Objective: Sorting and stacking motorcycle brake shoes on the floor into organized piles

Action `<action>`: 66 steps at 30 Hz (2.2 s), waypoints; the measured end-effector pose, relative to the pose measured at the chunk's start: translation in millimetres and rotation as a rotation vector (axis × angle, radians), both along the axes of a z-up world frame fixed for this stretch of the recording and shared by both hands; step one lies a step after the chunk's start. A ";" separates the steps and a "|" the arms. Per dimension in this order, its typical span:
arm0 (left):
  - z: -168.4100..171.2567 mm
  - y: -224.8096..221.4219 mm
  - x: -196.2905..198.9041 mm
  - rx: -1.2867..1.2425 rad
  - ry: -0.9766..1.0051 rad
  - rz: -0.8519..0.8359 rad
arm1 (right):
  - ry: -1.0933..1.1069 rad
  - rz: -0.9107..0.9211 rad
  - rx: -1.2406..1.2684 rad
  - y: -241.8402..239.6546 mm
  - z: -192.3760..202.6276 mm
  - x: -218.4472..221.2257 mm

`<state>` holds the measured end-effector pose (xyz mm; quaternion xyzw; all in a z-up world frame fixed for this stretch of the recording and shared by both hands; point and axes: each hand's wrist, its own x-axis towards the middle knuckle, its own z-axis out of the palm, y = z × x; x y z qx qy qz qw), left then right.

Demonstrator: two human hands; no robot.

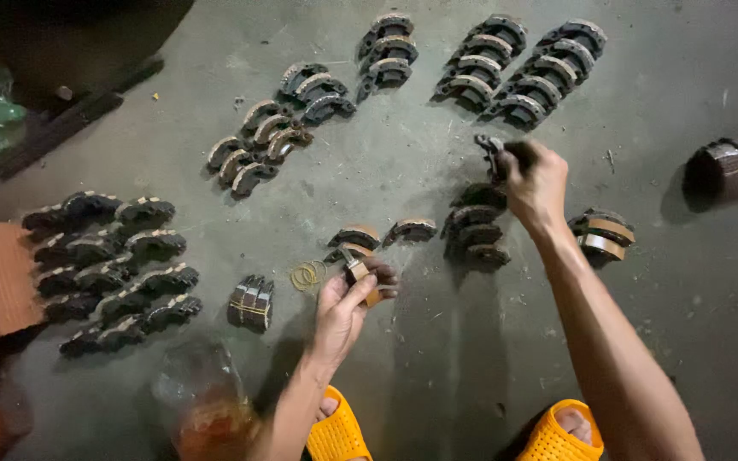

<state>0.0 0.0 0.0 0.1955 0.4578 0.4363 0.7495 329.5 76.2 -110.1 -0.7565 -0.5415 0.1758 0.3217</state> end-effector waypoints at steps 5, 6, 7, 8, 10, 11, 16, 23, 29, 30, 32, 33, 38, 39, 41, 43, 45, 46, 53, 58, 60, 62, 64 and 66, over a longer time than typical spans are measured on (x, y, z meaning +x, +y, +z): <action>22.6 4.7 -1.4 0.074 -0.011 -0.014 | 1.212 -0.273 -0.193 -60.6 94.2 -94.0; 26.7 6.2 -0.5 0.104 -0.026 -0.025 | 1.550 -0.342 -0.226 -69.3 92.0 -109.1; 29.5 7.2 -0.1 0.101 -0.020 -0.025 | 1.556 -0.343 -0.230 -79.6 77.1 -116.7; 32.7 8.1 0.2 0.121 -0.040 -0.026 | 1.685 -0.314 -0.254 -89.9 62.9 -124.6; 35.8 8.3 -1.1 0.141 -0.054 -0.026 | 1.820 -0.280 -0.279 -102.0 59.1 -138.3; 36.1 8.2 -3.2 0.145 -0.054 -0.032 | 1.845 -0.276 -0.318 -103.1 69.6 -144.3; 44.1 7.2 -8.1 0.145 -0.007 -0.043 | 1.961 -0.185 -0.377 -118.4 57.0 -156.6; 35.7 6.0 -11.7 0.135 -0.011 -0.055 | 1.989 -0.068 -0.317 -116.8 59.4 -154.2; 29.3 10.8 -17.3 0.113 -0.153 -0.143 | 1.872 -0.079 -0.200 -106.3 75.9 -146.0; 26.1 9.5 -16.9 0.116 -0.187 -0.145 | 1.860 -0.100 -0.190 -105.5 78.6 -144.4; 16.3 6.4 -18.3 0.111 -0.193 -0.146 | 1.861 -0.103 -0.204 -106.0 78.1 -140.2; 11.5 5.1 -19.4 0.106 -0.194 -0.149 | 1.868 -0.105 -0.217 -106.4 77.6 -138.8; -24.3 -9.2 -30.4 0.085 -0.198 -0.146 | 1.884 -0.134 -0.251 -113.0 57.0 -136.4; -40.0 -14.9 -36.1 0.062 -0.192 -0.137 | 1.887 -0.142 -0.274 -113.3 56.3 -135.8; -13.7 -6.9 -22.2 0.068 -0.192 -0.106 | 1.823 -0.171 -0.295 -116.5 50.3 -139.3; 1.7 -4.2 -10.4 0.067 -0.214 -0.081 | 1.738 -0.215 -0.309 -120.2 40.5 -137.4; 10.3 -4.5 -6.7 0.068 0.120 0.037 | 1.210 -0.127 -0.357 -121.2 27.8 -135.7; 7.5 -3.3 -3.9 0.063 0.102 0.030 | 1.194 -0.140 -0.355 -117.9 39.4 -131.2; -12.9 -0.6 -12.1 -0.002 0.106 0.047 | -0.043 0.462 0.093 -113.9 43.0 -139.7; -4.1 0.7 -11.9 -0.015 0.128 0.058 | -0.100 0.355 0.234 -112.9 19.1 -116.5; -3.7 3.0 -16.4 -0.023 -0.035 0.002 | -0.004 0.204 0.157 -106.4 24.6 -89.1; 6.9 6.5 -10.2 -0.064 -0.014 -0.009 | -0.057 0.119 0.182 -90.2 28.2 -54.9; 12.4 5.4 -6.3 -0.105 0.010 -0.014 | -0.109 0.040 0.209 -76.7 34.6 -29.2; 13.6 5.8 -2.3 -0.129 -0.035 -0.022 | -0.026 0.022 0.027 -63.5 42.9 -10.3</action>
